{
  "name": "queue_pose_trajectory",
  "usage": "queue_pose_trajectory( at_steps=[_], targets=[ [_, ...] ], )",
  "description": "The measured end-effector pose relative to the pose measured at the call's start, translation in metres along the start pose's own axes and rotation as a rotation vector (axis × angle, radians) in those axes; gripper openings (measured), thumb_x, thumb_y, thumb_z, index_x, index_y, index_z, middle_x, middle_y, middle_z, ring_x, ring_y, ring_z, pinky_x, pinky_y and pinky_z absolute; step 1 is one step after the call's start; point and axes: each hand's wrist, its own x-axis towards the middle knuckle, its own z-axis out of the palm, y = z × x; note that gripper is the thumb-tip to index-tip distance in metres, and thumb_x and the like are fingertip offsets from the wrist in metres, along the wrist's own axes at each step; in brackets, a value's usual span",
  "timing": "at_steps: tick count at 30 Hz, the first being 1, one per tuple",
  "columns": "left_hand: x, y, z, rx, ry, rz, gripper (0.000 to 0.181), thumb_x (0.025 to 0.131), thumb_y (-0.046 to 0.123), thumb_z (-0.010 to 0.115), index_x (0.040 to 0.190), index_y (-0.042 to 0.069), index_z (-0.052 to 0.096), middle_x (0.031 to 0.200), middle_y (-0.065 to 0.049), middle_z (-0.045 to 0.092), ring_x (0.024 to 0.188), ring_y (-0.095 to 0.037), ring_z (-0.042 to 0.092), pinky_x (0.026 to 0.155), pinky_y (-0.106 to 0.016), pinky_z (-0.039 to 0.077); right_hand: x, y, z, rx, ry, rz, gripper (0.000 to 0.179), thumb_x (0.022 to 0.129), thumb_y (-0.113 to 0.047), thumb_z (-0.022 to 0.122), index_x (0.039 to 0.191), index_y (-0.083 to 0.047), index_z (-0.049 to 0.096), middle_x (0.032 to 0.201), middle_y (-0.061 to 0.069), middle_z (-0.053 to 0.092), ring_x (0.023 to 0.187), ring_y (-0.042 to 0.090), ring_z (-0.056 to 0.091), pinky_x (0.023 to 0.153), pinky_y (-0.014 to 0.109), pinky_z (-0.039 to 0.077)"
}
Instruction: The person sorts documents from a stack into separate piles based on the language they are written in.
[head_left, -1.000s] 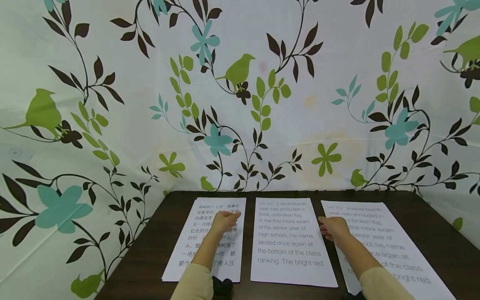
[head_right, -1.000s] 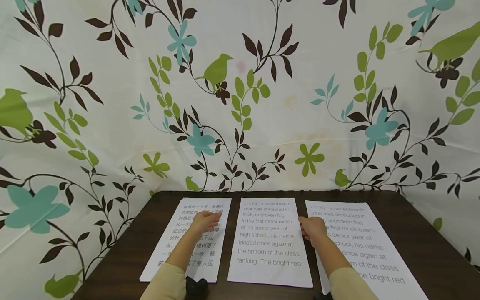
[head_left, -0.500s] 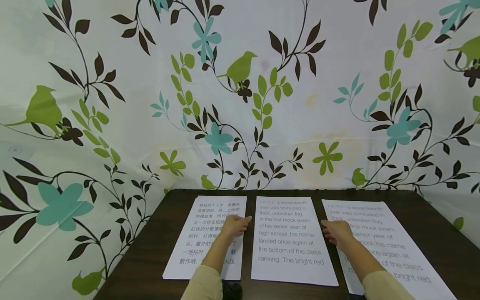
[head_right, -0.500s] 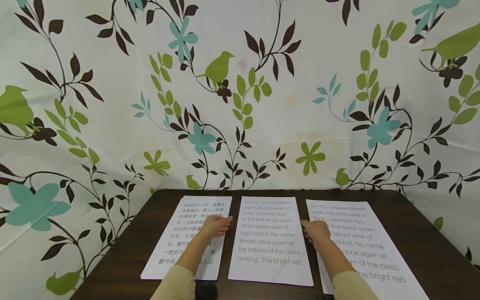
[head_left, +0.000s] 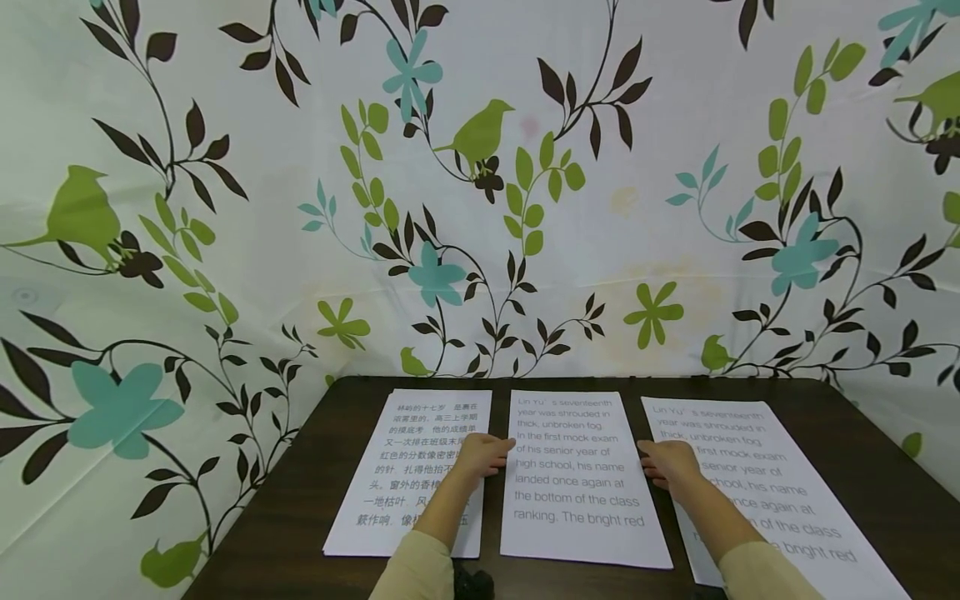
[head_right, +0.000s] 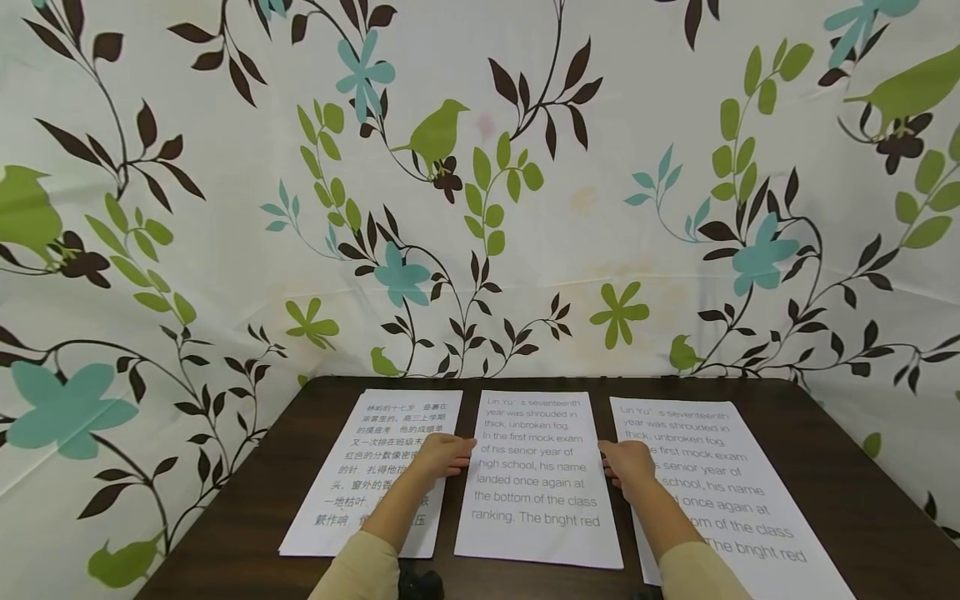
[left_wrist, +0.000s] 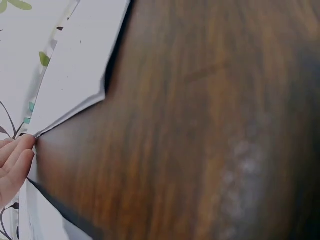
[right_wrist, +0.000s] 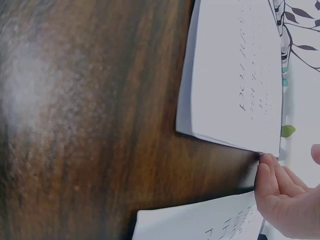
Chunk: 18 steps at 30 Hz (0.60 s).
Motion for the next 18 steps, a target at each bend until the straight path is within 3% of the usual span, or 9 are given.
queue_pose_trajectory(
  at_steps=[5,9,15,18],
  targets=[
    [-0.002,0.003,0.001,-0.014,0.005,0.024,0.036,0.081,0.022,0.058,0.097,-0.010,0.056,0.088,-0.016,0.060,0.082,-0.027,0.058,0.070,-0.037,0.048,0.004,-0.001,0.001,-0.014,0.017,-0.034,0.050,0.084,-0.029,0.050,0.111,0.012,0.044,0.092,0.019,0.056,0.073,0.023,0.055,0.058,0.030,0.046],
    [-0.001,0.005,0.002,-0.083,0.023,0.045,0.030,0.083,0.016,0.055,0.098,-0.010,0.056,0.089,-0.016,0.059,0.084,-0.029,0.057,0.071,-0.037,0.048,0.007,-0.001,0.003,-0.026,0.054,-0.069,0.046,0.084,-0.029,0.048,0.110,0.010,0.047,0.092,0.016,0.057,0.076,0.023,0.054,0.061,0.030,0.045],
    [0.001,0.002,0.007,-0.228,0.069,0.032,0.035,0.080,0.004,0.055,0.109,-0.014,0.048,0.089,-0.016,0.056,0.081,-0.027,0.057,0.067,-0.033,0.050,-0.031,-0.030,0.000,0.191,0.029,-0.034,0.043,0.083,-0.016,0.050,0.114,0.013,0.042,0.090,0.017,0.054,0.072,0.021,0.055,0.052,0.020,0.046],
    [0.001,-0.003,0.009,-0.238,0.057,0.037,0.036,0.079,-0.001,0.054,0.110,-0.016,0.045,0.089,-0.017,0.056,0.077,-0.025,0.058,0.066,-0.031,0.050,-0.045,-0.034,0.000,0.248,-0.010,-0.039,0.046,0.082,-0.013,0.049,0.115,0.017,0.038,0.093,0.021,0.051,0.075,0.023,0.054,0.054,0.020,0.046]
  ],
)
